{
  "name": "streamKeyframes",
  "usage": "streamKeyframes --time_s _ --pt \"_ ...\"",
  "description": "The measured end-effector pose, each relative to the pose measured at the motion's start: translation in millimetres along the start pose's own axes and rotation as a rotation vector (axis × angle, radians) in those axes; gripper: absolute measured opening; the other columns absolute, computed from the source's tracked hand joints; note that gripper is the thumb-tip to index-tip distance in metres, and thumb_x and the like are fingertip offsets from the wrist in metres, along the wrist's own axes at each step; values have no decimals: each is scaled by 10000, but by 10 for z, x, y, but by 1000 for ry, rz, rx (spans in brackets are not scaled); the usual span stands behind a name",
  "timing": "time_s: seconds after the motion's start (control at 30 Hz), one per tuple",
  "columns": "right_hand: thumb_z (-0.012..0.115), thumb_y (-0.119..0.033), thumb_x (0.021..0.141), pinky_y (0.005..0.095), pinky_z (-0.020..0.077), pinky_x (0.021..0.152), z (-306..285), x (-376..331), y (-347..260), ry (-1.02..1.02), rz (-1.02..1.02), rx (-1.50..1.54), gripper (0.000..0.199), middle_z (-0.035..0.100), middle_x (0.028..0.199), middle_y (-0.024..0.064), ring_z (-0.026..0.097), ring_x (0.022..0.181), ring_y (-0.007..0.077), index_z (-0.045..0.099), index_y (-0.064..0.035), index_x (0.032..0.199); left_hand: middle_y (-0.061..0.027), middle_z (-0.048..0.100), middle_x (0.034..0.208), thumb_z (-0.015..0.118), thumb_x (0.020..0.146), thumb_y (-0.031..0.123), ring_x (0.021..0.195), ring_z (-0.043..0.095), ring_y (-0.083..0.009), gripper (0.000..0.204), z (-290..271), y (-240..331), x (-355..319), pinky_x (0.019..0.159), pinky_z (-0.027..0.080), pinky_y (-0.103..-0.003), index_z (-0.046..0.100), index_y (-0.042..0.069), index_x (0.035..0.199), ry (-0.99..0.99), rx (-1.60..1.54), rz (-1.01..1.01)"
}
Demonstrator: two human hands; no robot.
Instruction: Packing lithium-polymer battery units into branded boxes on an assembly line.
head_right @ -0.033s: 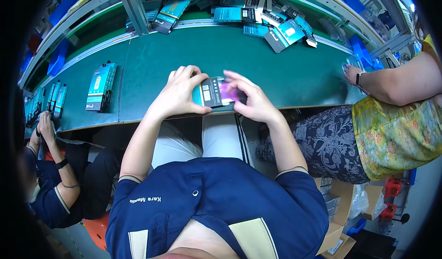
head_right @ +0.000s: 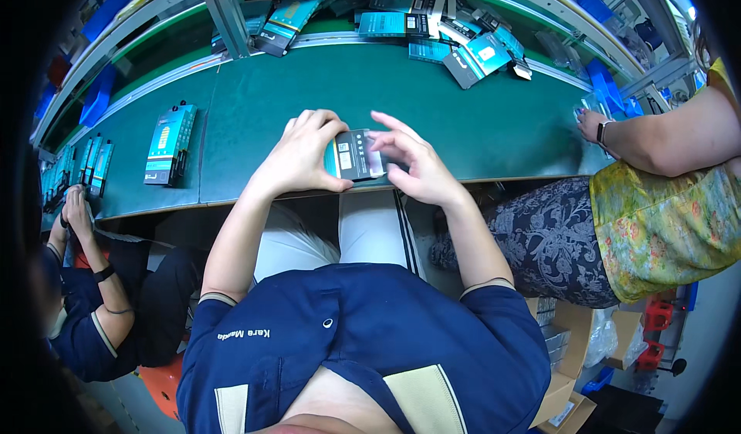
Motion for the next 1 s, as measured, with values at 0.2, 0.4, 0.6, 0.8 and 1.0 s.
streamKeyframes --time_s 0.2,0.4,0.6,0.8,1.0 --pt "512 -101 980 365 389 1069 291 298 -334 167 -89 615 435 520 1368 154 504 1264 226 432 38 1384 -145 557 1198 875 620 213 1115 563 -259 798 -20 172 31 953 453 -367 438 70 1272 690 -432 -136" --pt "505 -78 973 295 478 922 811 641 -301 446 -276 433 219 654 1070 107 627 984 178 605 53 1118 -95 554 1134 817 755 50 1066 550 -159 503 22 210 49 918 452 -284 441 71 1088 753 -992 -144" --pt "581 -53 951 292 452 929 773 702 -129 440 -603 19 151 596 1138 133 569 1083 182 633 6 1080 -208 560 1280 571 950 -6 1089 560 -166 218 -53 99 -16 963 435 -312 408 94 1056 746 -1392 -42" --pt "593 -15 926 293 437 954 657 673 -211 233 -578 180 145 599 1128 119 570 1080 177 627 25 1062 -170 604 1114 567 920 -58 1025 577 -172 357 -34 255 3 905 461 -299 332 99 1137 908 -1283 -7" --pt "598 4 937 262 489 858 773 705 -130 439 -477 472 190 633 1019 107 610 986 137 474 -31 1077 -135 609 1079 620 902 -45 968 589 -147 347 -33 219 -37 859 474 -276 436 45 1182 861 -1229 -126"
Point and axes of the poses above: each hand's wrist, its own x-axis towards the middle knuckle, its own z-axis out of the palm, y = z × x, the point moved 1 cm from there along x, towards the middle knuckle
